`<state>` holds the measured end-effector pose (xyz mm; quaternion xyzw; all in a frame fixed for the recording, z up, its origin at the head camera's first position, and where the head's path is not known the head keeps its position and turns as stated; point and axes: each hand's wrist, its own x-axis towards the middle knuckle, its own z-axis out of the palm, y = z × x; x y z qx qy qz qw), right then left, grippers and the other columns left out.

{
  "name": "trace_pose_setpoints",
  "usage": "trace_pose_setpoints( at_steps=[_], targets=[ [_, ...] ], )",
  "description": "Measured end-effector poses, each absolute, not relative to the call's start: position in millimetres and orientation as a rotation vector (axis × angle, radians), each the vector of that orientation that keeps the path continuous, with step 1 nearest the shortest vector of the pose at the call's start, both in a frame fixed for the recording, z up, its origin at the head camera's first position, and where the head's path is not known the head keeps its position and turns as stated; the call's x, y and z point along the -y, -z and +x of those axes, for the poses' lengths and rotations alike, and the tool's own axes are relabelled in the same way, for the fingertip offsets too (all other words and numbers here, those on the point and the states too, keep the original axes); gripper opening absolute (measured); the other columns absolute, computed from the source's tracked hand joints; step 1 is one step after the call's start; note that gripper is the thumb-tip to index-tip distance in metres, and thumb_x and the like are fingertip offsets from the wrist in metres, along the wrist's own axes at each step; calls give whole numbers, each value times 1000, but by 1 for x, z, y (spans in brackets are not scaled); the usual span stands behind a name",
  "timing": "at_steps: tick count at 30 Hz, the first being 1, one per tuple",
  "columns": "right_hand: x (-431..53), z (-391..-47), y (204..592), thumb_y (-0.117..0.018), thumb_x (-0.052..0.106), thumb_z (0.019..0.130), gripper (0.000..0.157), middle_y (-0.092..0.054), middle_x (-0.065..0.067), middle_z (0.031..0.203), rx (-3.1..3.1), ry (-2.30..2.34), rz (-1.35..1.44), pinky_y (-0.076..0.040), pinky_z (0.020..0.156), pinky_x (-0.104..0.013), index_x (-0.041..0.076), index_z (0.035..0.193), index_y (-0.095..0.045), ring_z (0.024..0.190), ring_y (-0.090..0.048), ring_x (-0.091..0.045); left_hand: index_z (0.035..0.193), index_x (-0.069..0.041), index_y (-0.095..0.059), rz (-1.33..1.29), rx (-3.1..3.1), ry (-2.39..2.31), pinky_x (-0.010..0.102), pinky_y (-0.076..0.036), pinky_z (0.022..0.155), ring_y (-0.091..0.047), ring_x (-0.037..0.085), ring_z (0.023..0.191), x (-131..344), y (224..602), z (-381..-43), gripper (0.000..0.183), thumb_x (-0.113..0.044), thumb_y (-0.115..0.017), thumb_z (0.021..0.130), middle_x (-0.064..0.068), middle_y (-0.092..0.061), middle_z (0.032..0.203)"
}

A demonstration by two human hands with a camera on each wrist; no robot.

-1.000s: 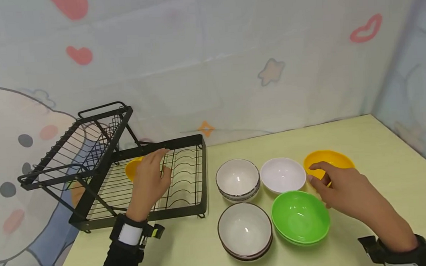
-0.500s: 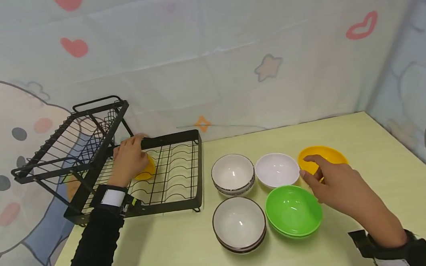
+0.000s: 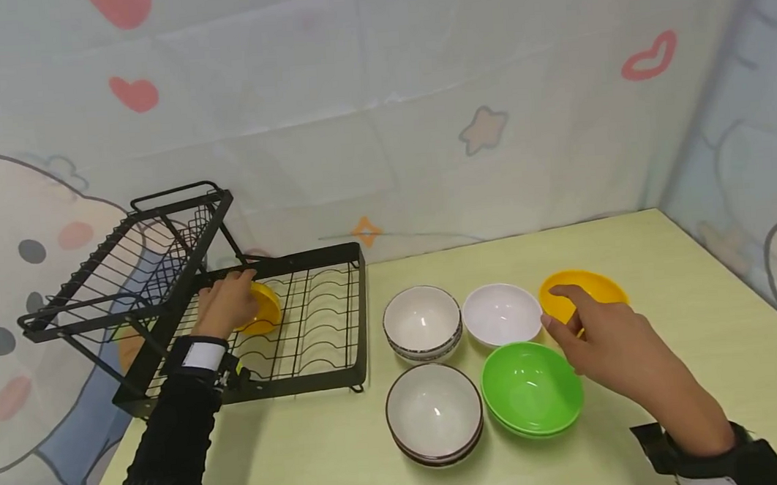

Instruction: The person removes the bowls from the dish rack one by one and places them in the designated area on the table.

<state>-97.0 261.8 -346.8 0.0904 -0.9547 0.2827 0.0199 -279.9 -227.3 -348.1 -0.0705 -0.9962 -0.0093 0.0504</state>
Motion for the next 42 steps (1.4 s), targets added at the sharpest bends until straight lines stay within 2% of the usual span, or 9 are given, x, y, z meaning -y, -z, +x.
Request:
trace_pose_setpoints(
  at_steps=[3, 7, 11, 13, 21, 26, 32, 38, 42],
  targets=[
    [-262, -97, 347, -48, 34, 97, 56, -68, -7, 84, 2956, -876, 286, -47, 53, -34, -5, 135, -36, 55, -58, -8, 132, -1, -50, -225, 3068, 41, 69, -37, 90, -53, 43, 102, 229, 350, -281, 47, -6, -55, 85, 27, -57, 121],
    [-262, -97, 347, -48, 35, 97, 56, -68, -6, 84, 2958, -869, 283, -48, 54, -34, -5, 134, -36, 54, -58, -8, 122, -2, -60, -274, 3056, 30, 56, -50, 81, -58, 38, 94, 229, 352, -282, 37, 0, -58, 85, 24, -63, 112],
    [-263, -97, 347, -48, 35, 97, 57, -68, -6, 84, 2967, -866, 271, -49, 54, -35, -6, 134, -36, 55, -58, -8, 110, -1, -68, -364, 2995, -14, 47, -55, 72, -62, 34, 82, 227, 350, -283, 30, 7, -59, 83, 22, -69, 100],
    [-263, -96, 346, -48, 35, 97, 57, -68, -6, 85, 2968, -868, 267, -49, 54, -35, -7, 134, -36, 55, -58, -8, 106, -1, -70, -377, 2971, -36, 46, -56, 69, -63, 33, 76, 227, 350, -284, 28, 9, -58, 83, 22, -70, 96],
    [-262, -98, 346, -49, 34, 97, 56, -68, -5, 84, 2958, -856, 273, -48, 53, -35, -6, 134, -37, 54, -58, -7, 95, -1, -72, -334, 2945, -131, 45, -57, 70, -64, 31, 76, 225, 350, -288, 20, 9, -57, 86, 18, -72, 89],
    [-262, -98, 345, -49, 34, 97, 56, -67, -4, 82, 2951, -867, 283, -47, 53, -34, -5, 134, -36, 54, -58, -7, 88, 1, -71, -351, 2875, -217, 45, -58, 63, -64, 31, 67, 222, 348, -285, 14, 9, -60, 85, 18, -71, 80],
    [-263, -99, 347, -49, 33, 97, 55, -66, -4, 81, 2946, -866, 291, -47, 52, -33, -6, 133, -37, 54, -57, -8, 78, -1, -72, -288, 2858, -209, 40, -56, 56, -61, 27, 60, 224, 345, -282, 17, 9, -59, 85, 14, -69, 67],
    [-264, -98, 348, -49, 33, 97, 54, -66, -3, 80, 2937, -868, 288, -47, 53, -33, -6, 133, -38, 54, -57, -7, 82, 1, -72, -232, 2861, -212, 40, -55, 55, -61, 26, 60, 225, 344, -283, 16, 9, -59, 84, 16, -69, 72],
    [-264, -97, 348, -49, 33, 97, 54, -67, -3, 81, 2933, -864, 278, -47, 52, -33, -5, 133, -38, 54, -57, -7, 87, 4, -70, -203, 2804, -262, 41, -56, 60, -62, 29, 65, 221, 337, -284, 11, 9, -63, 81, 19, -70, 80]
  ],
)
